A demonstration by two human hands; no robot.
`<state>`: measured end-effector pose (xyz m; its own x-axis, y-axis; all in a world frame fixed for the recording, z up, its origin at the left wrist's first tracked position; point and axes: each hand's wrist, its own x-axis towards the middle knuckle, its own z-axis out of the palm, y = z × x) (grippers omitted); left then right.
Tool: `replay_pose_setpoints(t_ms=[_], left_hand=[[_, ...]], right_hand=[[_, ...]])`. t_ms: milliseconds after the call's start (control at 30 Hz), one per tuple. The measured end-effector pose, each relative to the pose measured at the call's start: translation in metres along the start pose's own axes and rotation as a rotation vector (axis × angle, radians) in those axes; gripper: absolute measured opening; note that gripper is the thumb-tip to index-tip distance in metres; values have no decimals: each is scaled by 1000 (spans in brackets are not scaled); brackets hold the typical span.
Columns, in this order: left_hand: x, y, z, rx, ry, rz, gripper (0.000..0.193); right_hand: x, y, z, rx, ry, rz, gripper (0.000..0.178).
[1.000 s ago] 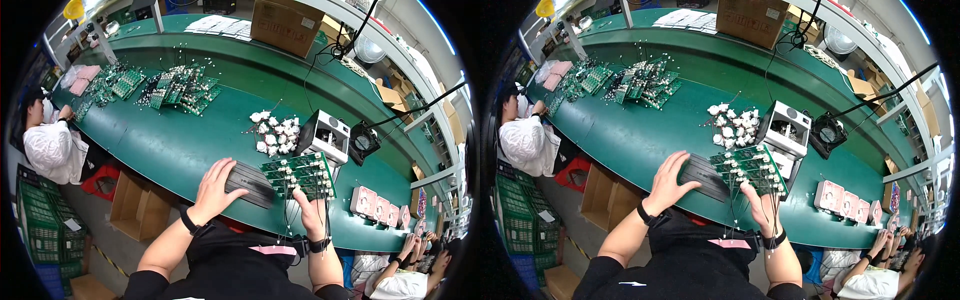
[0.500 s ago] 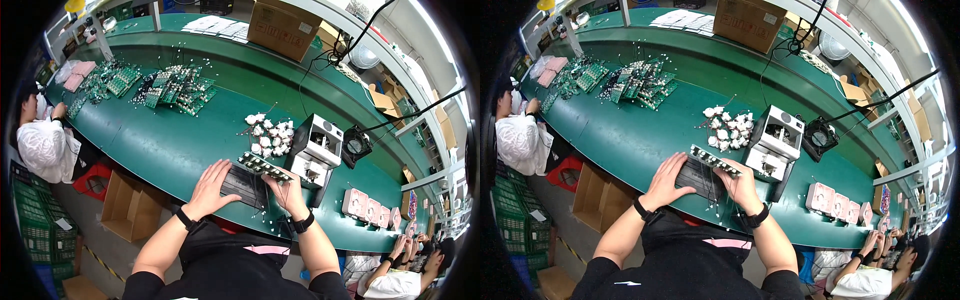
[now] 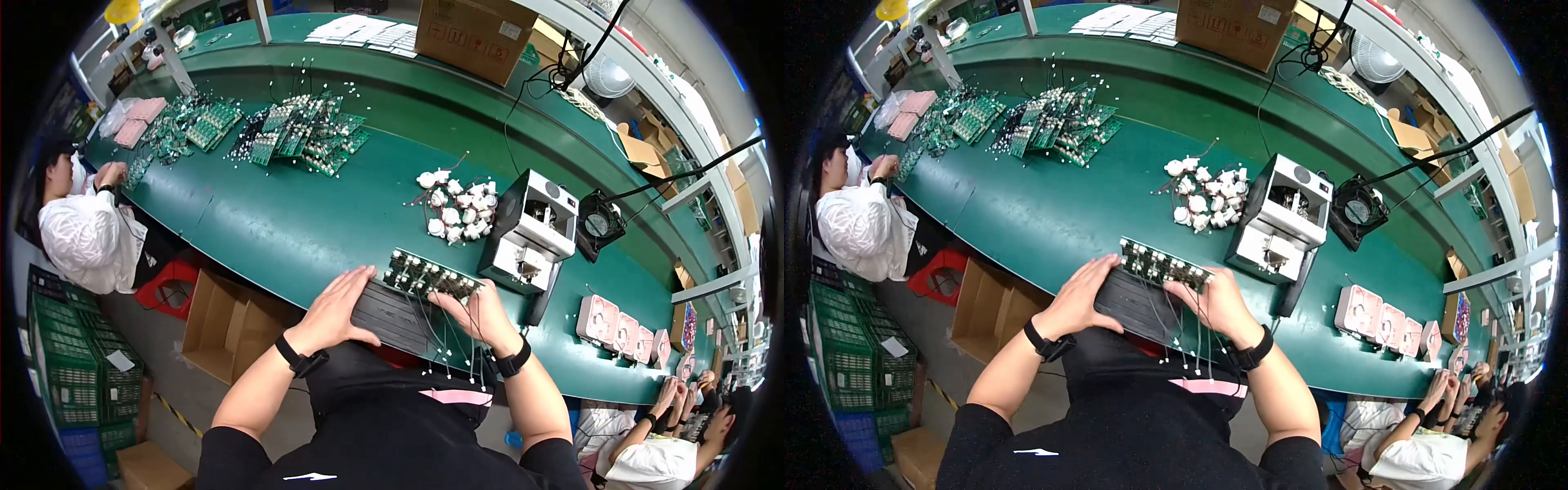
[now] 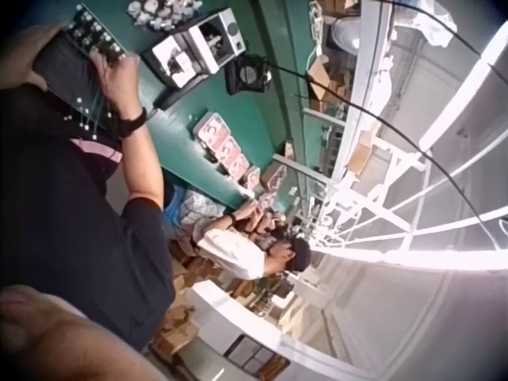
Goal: The person picks up a motor, places it into a pink plastic housing, and secures it using a power screwdriver. After repeating this for several housings, the person picks up a circuit board and aligns it on a black jig.
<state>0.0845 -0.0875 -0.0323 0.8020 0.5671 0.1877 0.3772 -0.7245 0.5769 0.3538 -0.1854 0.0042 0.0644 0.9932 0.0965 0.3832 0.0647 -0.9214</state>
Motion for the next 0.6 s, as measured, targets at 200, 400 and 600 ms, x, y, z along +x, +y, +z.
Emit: replay_pose_setpoints(t_ms=[200,400,600], left_hand=[[10,-4,11,-196,171,-182,67],[15,-11,28,-68,271,-83,33],[19,-10,32,-104,324,-110,27]], right_hand=[[4,7,24,-269,-46,-42,23],[-3,4,25,-204,6,-127,24],[1,14,30,-161,2,-116,24]])
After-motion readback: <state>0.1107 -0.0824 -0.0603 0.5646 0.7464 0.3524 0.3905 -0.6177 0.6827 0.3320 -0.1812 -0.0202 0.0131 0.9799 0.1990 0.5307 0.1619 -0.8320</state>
